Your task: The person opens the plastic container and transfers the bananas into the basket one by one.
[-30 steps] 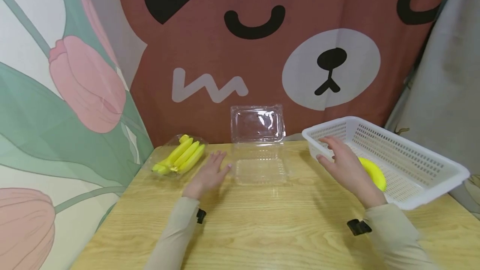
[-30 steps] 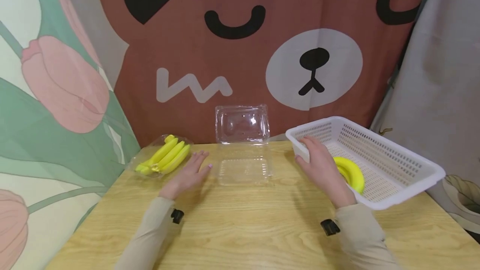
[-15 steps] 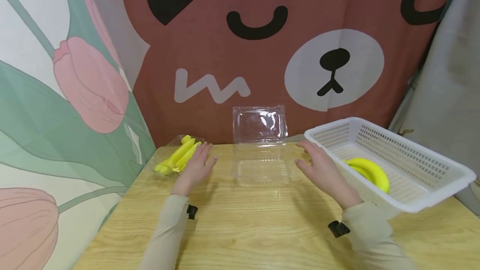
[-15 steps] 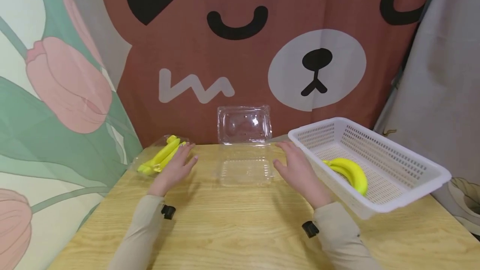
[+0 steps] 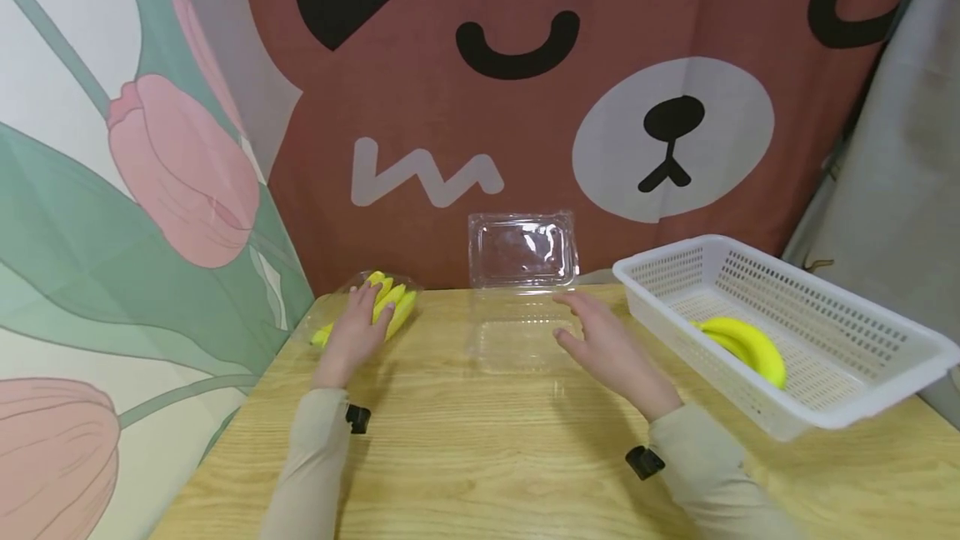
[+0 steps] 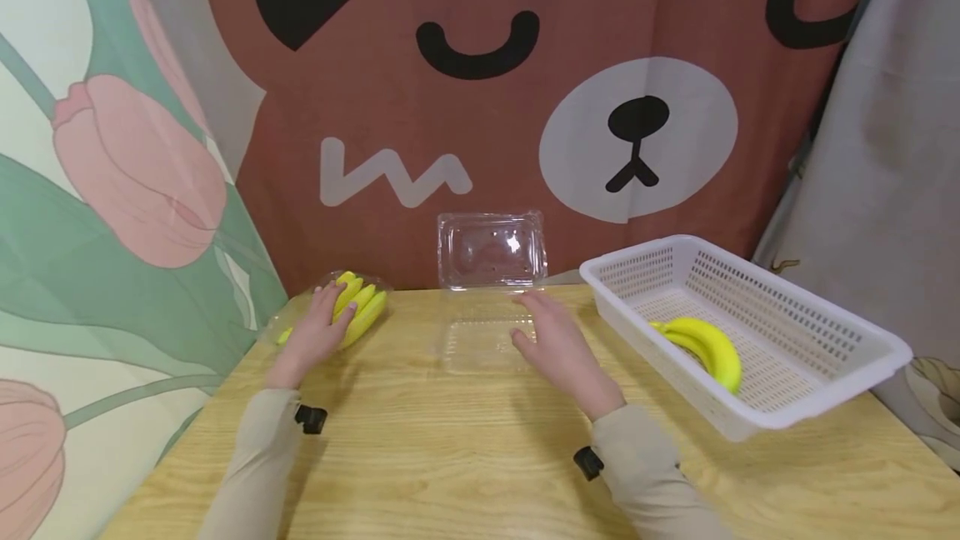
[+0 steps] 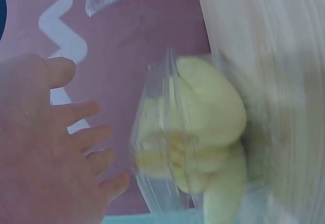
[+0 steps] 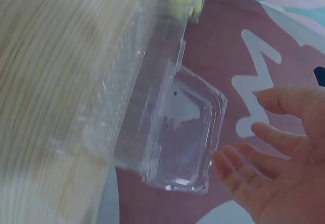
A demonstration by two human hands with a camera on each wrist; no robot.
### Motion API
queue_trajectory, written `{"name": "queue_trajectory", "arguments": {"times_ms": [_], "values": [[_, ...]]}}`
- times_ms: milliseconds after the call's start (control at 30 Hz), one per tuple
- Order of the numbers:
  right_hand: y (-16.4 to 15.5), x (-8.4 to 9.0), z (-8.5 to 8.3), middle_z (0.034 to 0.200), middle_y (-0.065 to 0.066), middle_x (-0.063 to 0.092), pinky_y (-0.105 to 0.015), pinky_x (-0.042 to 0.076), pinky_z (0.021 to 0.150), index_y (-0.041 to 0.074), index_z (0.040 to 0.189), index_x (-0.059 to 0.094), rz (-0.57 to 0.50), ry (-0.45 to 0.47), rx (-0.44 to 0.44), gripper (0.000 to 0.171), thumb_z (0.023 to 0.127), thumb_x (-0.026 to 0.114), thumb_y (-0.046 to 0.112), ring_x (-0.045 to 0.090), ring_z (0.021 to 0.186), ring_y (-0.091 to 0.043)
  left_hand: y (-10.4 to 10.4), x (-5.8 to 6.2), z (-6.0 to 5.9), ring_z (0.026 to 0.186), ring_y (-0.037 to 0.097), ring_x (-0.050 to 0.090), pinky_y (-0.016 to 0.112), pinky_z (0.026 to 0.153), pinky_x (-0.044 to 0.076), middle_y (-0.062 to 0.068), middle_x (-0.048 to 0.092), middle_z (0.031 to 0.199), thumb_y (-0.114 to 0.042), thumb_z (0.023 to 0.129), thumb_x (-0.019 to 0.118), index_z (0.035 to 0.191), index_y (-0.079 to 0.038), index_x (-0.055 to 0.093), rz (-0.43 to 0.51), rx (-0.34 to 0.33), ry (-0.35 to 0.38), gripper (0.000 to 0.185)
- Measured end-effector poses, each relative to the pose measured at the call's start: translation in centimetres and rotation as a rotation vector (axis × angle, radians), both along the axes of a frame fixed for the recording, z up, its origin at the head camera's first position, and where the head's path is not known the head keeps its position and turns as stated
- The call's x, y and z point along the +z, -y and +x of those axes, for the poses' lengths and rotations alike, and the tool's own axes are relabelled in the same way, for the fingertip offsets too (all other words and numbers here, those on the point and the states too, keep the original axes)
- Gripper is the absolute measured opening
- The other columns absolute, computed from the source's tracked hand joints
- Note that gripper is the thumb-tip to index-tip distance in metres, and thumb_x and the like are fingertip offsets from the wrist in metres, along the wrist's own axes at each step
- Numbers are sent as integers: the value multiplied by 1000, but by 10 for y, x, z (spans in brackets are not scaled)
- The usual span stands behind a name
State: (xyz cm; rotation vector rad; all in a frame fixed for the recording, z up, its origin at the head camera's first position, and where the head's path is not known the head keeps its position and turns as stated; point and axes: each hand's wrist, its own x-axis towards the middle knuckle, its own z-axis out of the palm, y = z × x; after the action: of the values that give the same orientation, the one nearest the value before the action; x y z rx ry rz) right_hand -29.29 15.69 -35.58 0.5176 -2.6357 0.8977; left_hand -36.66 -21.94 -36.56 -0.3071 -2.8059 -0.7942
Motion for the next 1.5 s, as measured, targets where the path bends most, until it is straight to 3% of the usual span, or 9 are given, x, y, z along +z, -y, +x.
{"name": "queue_trajectory", "arguments": {"times_ms": [167,567,667,767,967,1200,1333,1500], "values": [[16,-4,-3,143,-17,49,-56,42,102,4,141,50,-16,-29,35,52,93,66,18,50,125,-38,22,1,0,145,46,2,64,113,15,28,12,159,-33,107,38,152,5,26,2,37,-7,60],[30,-9,-3,145,-13,47,-54,39,105,6,142,49,-36,23,72,52,95,65,21,45,130,-34,59,3,9,140,57,5,65,112,12,37,12,154,-25,107,34,147,12,31,-26,62,-3,54],[34,-10,-5,145,-13,48,-52,42,104,6,142,49,-34,32,89,52,95,64,22,47,128,-33,64,1,10,137,57,17,65,112,15,38,21,151,-21,107,36,142,14,37,-56,62,-25,50],[38,-11,-7,146,-13,47,-52,41,105,6,143,48,-32,41,99,53,96,64,22,47,128,-33,67,-2,10,128,56,34,66,107,26,37,38,141,-17,105,41,134,14,46,-96,75,-77,43],[44,-11,-8,145,-11,49,-52,43,102,8,144,48,-40,52,109,52,96,64,22,50,126,-32,62,-2,11,114,57,40,68,93,36,33,50,131,-14,102,46,124,10,57,-104,139,-109,34],[53,-8,-13,144,-10,50,-52,46,98,12,145,48,-58,70,105,51,97,62,23,52,123,-32,57,-2,7,124,59,28,74,94,28,36,29,144,-21,100,52,133,5,50,-79,169,-6,42],[62,-8,-18,142,-11,52,-51,50,94,10,144,48,-80,93,119,52,96,62,24,55,119,-31,57,-4,2,130,58,27,70,103,27,37,23,148,-24,97,57,141,8,39,-13,108,35,57],[78,-7,-25,141,-7,52,-48,50,93,13,144,49,-139,138,133,52,96,62,24,55,119,-29,56,-9,-3,138,50,24,61,111,25,35,24,151,-25,98,58,150,6,25,111,11,153,69]]}}
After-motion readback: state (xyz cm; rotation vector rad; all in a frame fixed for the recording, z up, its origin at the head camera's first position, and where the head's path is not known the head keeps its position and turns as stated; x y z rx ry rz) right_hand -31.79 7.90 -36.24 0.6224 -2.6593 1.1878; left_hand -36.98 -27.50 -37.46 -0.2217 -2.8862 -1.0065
